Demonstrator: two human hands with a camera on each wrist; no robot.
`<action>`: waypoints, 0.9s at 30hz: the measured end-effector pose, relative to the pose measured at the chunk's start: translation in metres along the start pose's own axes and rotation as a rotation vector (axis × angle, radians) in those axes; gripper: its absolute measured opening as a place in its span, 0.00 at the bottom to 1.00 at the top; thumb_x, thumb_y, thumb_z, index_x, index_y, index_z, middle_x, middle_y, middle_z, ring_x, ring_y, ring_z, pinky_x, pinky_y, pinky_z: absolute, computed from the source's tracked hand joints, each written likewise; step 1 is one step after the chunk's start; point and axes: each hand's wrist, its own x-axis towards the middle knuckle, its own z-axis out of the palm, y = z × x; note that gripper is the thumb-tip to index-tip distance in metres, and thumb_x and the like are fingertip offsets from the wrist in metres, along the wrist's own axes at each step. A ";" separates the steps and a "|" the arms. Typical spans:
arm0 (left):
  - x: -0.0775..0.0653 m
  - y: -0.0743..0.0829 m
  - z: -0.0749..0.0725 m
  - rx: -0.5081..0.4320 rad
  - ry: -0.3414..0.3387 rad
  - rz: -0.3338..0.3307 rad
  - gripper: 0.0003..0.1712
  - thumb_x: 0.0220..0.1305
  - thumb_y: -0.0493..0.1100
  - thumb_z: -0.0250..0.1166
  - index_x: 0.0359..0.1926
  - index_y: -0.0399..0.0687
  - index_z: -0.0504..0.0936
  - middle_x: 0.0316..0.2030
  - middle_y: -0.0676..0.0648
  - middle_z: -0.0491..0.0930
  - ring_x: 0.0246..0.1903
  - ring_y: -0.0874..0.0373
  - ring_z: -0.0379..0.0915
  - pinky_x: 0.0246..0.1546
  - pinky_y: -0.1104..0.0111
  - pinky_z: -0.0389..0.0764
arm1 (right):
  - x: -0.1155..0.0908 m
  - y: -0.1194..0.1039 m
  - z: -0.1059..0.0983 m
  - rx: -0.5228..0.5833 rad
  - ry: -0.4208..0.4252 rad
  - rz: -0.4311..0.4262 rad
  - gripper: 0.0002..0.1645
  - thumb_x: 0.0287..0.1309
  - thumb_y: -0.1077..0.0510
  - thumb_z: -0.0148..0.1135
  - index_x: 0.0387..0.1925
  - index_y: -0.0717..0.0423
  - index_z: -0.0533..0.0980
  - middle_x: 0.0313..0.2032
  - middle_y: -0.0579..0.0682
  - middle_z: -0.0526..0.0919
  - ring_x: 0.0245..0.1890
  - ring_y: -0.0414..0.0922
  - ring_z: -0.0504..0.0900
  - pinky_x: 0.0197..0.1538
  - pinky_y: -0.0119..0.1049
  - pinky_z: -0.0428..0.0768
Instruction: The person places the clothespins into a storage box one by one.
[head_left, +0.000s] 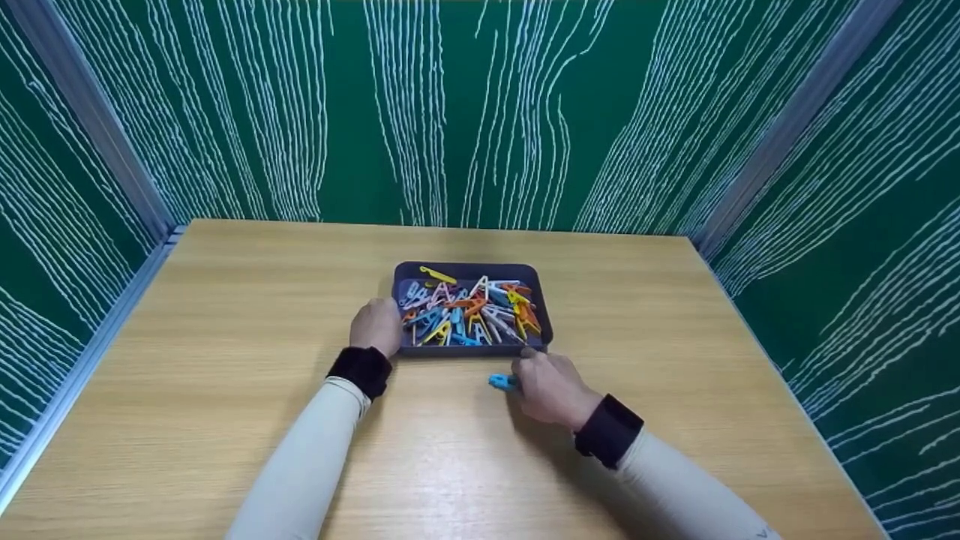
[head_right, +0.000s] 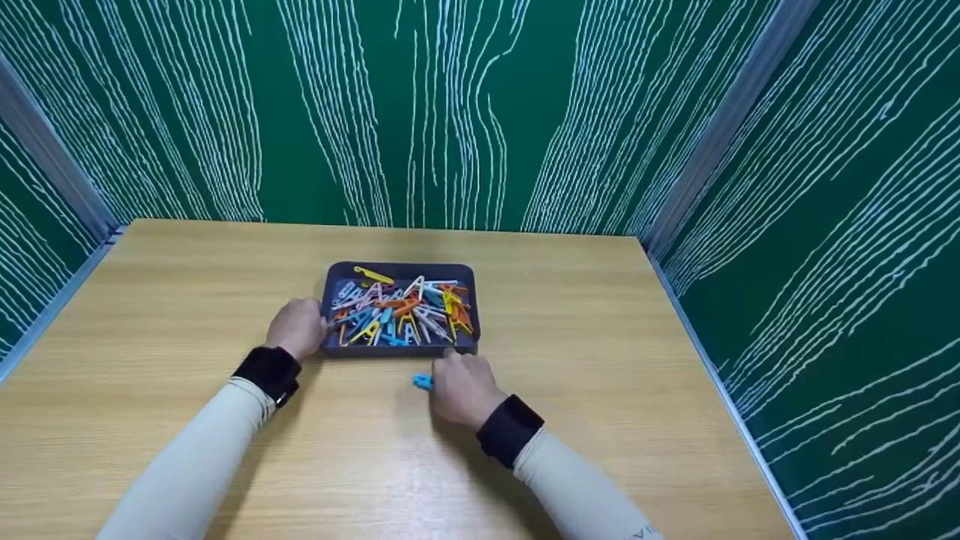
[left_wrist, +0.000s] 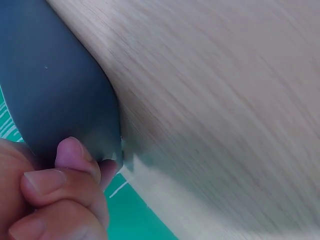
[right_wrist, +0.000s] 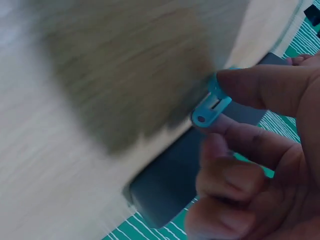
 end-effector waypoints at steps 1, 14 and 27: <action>0.000 0.000 0.000 0.000 0.001 -0.002 0.09 0.62 0.28 0.58 0.36 0.30 0.86 0.37 0.32 0.86 0.38 0.37 0.85 0.40 0.47 0.83 | -0.001 -0.001 -0.002 0.014 0.010 0.002 0.11 0.54 0.61 0.71 0.24 0.54 0.76 0.24 0.48 0.73 0.20 0.45 0.71 0.24 0.43 0.72; 0.000 0.001 0.000 -0.009 0.007 0.000 0.09 0.61 0.28 0.59 0.35 0.30 0.86 0.36 0.31 0.86 0.38 0.37 0.85 0.39 0.47 0.83 | 0.016 0.010 -0.022 0.169 0.212 0.059 0.09 0.54 0.60 0.72 0.23 0.56 0.79 0.22 0.48 0.78 0.20 0.43 0.75 0.24 0.40 0.77; 0.000 0.001 0.000 0.003 0.011 -0.002 0.08 0.61 0.28 0.60 0.35 0.31 0.86 0.36 0.32 0.86 0.37 0.37 0.85 0.38 0.47 0.83 | 0.061 0.024 -0.033 0.133 0.289 0.191 0.10 0.60 0.58 0.70 0.28 0.61 0.81 0.30 0.57 0.83 0.30 0.52 0.83 0.34 0.51 0.82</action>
